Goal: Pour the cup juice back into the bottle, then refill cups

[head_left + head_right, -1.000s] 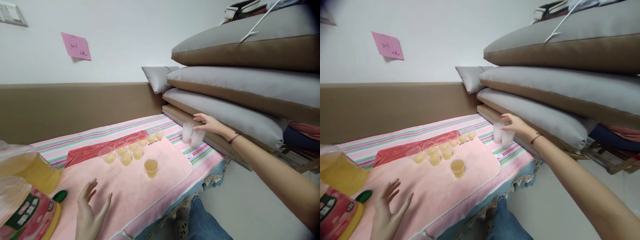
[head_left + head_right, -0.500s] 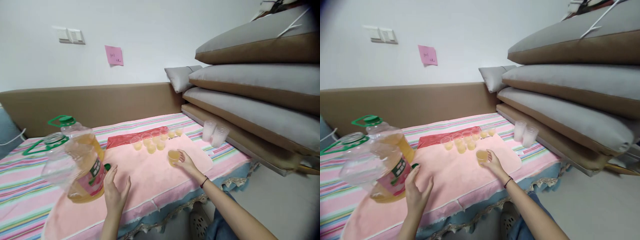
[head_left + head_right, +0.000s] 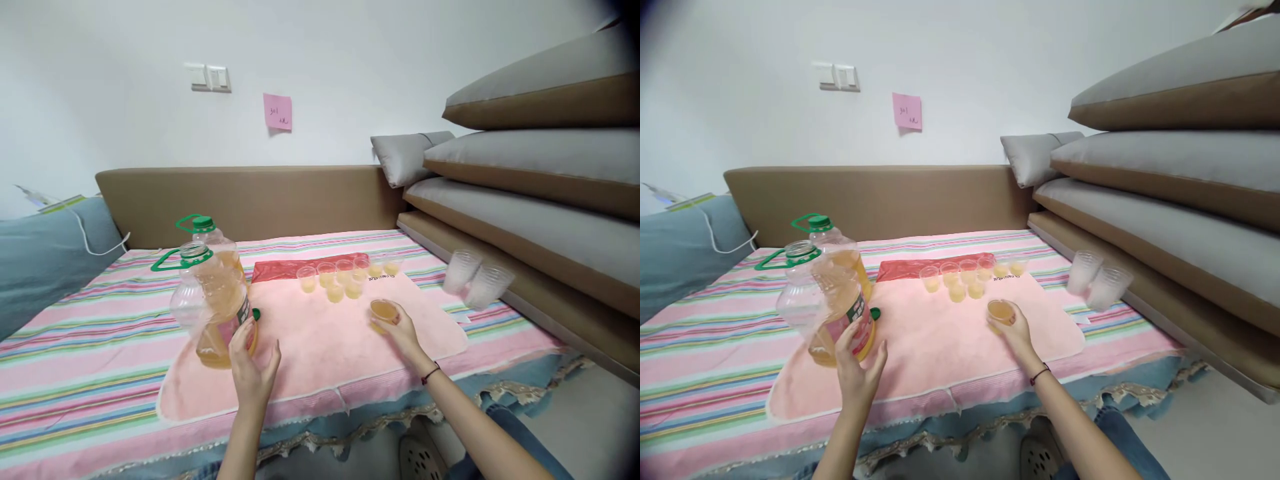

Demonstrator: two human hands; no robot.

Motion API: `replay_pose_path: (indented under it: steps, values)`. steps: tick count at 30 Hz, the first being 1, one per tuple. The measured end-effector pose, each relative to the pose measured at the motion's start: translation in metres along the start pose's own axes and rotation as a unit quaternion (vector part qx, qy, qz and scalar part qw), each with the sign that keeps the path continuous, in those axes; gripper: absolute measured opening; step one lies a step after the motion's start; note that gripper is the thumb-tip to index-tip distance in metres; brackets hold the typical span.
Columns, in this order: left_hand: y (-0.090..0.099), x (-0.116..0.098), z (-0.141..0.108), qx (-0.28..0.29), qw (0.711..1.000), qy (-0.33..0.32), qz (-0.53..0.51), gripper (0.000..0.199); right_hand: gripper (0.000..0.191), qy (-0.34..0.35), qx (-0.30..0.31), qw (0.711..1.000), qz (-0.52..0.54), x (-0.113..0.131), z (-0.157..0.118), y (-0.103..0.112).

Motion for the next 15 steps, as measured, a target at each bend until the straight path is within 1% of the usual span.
replay_pose_path:
  steps: [4,8,10,12,15]
  values:
    - [0.000,0.000,-0.001,0.000,1.000,0.011,-0.011,0.060,0.059,0.018,0.018,0.999,-0.020,0.012,0.001,-0.002]
    - [0.004,-0.001,-0.003,-0.019,0.999,0.035,-0.021,0.059,0.061,0.035,0.049,0.997,-0.053,0.031,0.004,-0.012]
    - [0.009,-0.002,-0.005,-0.043,0.998,0.049,-0.013,0.060,0.064,0.038,0.067,0.995,-0.059,0.044,0.005,-0.021]
    - [0.017,-0.002,-0.007,-0.079,0.995,0.066,0.009,0.062,0.065,0.041,0.089,0.993,-0.061,0.059,0.006,-0.033]
    - [0.028,0.002,-0.010,-0.130,0.984,0.112,0.044,0.070,0.065,0.058,0.124,0.988,-0.074,0.087,0.008,-0.056]
Point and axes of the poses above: each hand's wrist, its own z-axis towards the middle knuckle, its own y-axis out of the back of the hand, x = y × z, the point moved 4 cm from there along z, towards the middle knuckle, and after that the axes turned 9 degrees about x, right-handed, at the moved point
